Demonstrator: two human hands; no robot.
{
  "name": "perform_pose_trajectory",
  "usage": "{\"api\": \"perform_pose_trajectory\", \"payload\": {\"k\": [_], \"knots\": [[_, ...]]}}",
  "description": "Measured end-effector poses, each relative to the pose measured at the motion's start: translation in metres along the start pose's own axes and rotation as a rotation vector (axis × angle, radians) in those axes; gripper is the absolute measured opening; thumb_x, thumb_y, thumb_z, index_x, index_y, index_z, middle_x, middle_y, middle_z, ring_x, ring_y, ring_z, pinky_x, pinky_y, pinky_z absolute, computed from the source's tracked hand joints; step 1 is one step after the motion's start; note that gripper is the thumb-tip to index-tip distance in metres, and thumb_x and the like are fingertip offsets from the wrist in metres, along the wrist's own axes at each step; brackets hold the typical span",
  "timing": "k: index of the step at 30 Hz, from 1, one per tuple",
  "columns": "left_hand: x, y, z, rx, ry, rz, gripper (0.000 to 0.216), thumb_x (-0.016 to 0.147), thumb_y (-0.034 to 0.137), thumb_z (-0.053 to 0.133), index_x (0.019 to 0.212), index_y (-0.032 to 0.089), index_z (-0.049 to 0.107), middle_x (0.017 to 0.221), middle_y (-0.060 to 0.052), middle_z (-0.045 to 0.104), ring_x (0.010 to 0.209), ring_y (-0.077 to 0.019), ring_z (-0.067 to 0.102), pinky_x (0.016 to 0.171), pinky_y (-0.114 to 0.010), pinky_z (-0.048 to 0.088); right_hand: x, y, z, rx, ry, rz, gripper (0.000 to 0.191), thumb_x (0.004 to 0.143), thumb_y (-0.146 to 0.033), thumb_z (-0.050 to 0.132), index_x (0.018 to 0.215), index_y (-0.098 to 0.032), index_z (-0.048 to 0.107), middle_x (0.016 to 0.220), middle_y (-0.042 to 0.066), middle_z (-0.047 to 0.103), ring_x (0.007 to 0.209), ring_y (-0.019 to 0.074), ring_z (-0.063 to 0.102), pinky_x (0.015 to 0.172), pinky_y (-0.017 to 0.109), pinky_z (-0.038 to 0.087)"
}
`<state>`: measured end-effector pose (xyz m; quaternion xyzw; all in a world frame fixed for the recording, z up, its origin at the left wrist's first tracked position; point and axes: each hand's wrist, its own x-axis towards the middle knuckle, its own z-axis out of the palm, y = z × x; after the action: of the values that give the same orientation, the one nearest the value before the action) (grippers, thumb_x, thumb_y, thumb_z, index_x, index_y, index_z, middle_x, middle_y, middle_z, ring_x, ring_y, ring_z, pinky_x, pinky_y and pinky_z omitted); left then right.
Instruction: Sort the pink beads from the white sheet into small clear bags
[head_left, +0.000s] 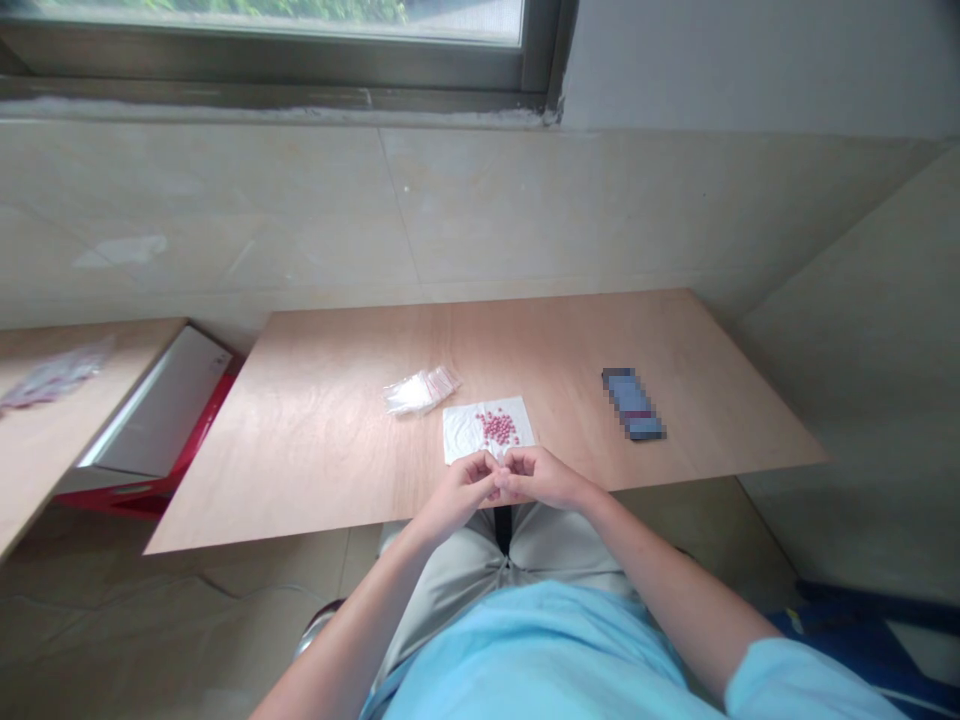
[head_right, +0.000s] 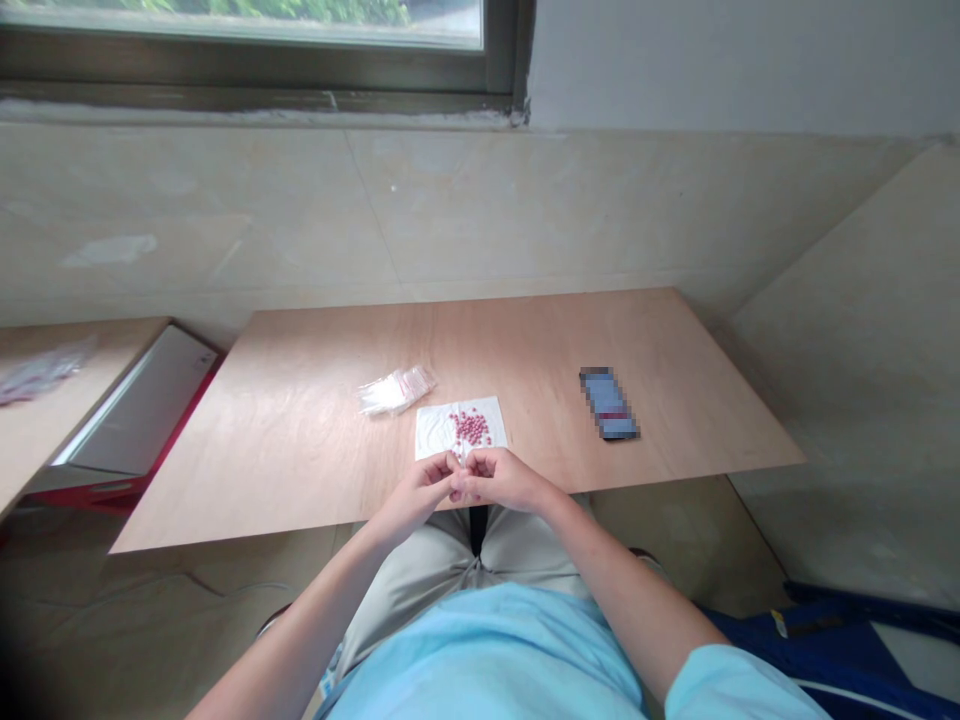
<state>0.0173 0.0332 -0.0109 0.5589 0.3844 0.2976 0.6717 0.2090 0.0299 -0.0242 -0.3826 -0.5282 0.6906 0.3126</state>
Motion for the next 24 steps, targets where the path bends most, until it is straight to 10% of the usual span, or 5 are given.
{"api": "perform_pose_trajectory", "payload": {"k": [24], "knots": [[-0.002, 0.009, 0.003, 0.101, -0.056, 0.045, 0.028, 0.099, 0.037, 0.049, 0.081, 0.017, 0.055, 0.075, -0.001, 0.059, 0.073, -0.0152, 0.056, 0.075, -0.030, 0.045, 0.008, 0.012, -0.005, 0.067, -0.041, -0.090, 0.030, 0.088, -0.040, 0.068, 0.071, -0.015, 0.065, 0.073, 0.004, 0.072, 0.068, 0.0154, 0.067, 0.068, 0.028, 0.052]]}}
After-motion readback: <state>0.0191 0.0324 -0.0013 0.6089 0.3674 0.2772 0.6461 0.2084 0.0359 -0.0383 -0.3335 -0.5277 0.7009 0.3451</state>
